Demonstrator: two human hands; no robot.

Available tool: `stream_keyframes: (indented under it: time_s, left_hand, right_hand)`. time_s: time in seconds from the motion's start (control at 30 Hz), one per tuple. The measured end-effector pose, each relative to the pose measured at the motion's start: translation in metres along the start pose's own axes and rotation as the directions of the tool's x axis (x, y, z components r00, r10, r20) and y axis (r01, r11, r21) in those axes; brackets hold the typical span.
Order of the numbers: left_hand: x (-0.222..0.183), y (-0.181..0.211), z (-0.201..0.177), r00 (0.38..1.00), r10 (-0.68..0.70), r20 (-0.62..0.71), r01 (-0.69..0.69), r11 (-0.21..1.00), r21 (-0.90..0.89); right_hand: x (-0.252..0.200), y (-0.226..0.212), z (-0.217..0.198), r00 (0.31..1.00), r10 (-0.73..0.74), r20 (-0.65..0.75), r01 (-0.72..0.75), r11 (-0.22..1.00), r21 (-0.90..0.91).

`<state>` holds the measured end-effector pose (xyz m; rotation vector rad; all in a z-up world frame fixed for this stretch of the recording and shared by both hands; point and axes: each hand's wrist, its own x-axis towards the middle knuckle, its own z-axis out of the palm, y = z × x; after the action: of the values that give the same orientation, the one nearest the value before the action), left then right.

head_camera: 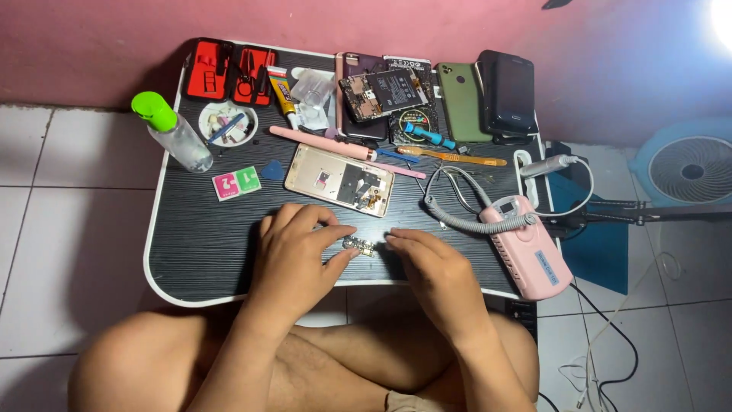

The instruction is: Using a handheld electric grinding tool to clean or smooth a small electronic component on a repair desk.

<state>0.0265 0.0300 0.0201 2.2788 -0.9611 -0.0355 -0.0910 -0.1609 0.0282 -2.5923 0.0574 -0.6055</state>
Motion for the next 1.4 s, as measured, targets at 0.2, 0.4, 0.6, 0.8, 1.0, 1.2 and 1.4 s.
stream_keyframes:
  time_s: [0.2, 0.4, 0.6, 0.8, 1.0, 1.2, 1.4]
  left_hand:
    - [-0.003, 0.000, 0.002, 0.999, 0.021, -0.038, -0.022, 1.000, -0.015]
    - [-0.004, -0.001, 0.004, 0.999, 0.013, -0.052, -0.015, 0.999, -0.039]
    - [-0.003, -0.006, 0.005, 0.999, 0.016, -0.031, -0.017, 1.000, -0.013]
    - [-0.004, -0.005, 0.005, 0.999, 0.011, -0.036, -0.011, 1.000, -0.009]
    - [-0.001, 0.000, -0.003, 1.000, -0.002, -0.001, 0.002, 1.000, -0.028]
    - [-0.003, -0.001, 0.000, 1.000, -0.012, -0.002, 0.012, 1.000, -0.010]
    - [-0.003, 0.000, -0.002, 1.000, -0.021, -0.011, 0.021, 1.000, -0.011]
  right_hand:
    - [0.008, -0.012, -0.003, 0.988, -0.121, 0.092, 0.131, 0.985, -0.115]
    - [0.010, -0.017, -0.003, 0.981, -0.151, 0.122, 0.172, 0.968, -0.181]
    - [0.023, -0.023, 0.002, 0.965, -0.216, 0.151, 0.247, 0.943, -0.225]
    - [0.022, -0.016, 0.010, 0.973, -0.190, 0.131, 0.221, 0.933, -0.286]
    - [0.014, -0.024, -0.007, 0.979, -0.150, 0.140, 0.178, 0.960, -0.218]
    - [0.026, -0.005, 0.013, 0.992, -0.126, 0.018, 0.127, 0.988, -0.089]
    - [0.146, -0.002, 0.015, 0.985, -0.147, -0.089, 0.163, 0.962, 0.219]
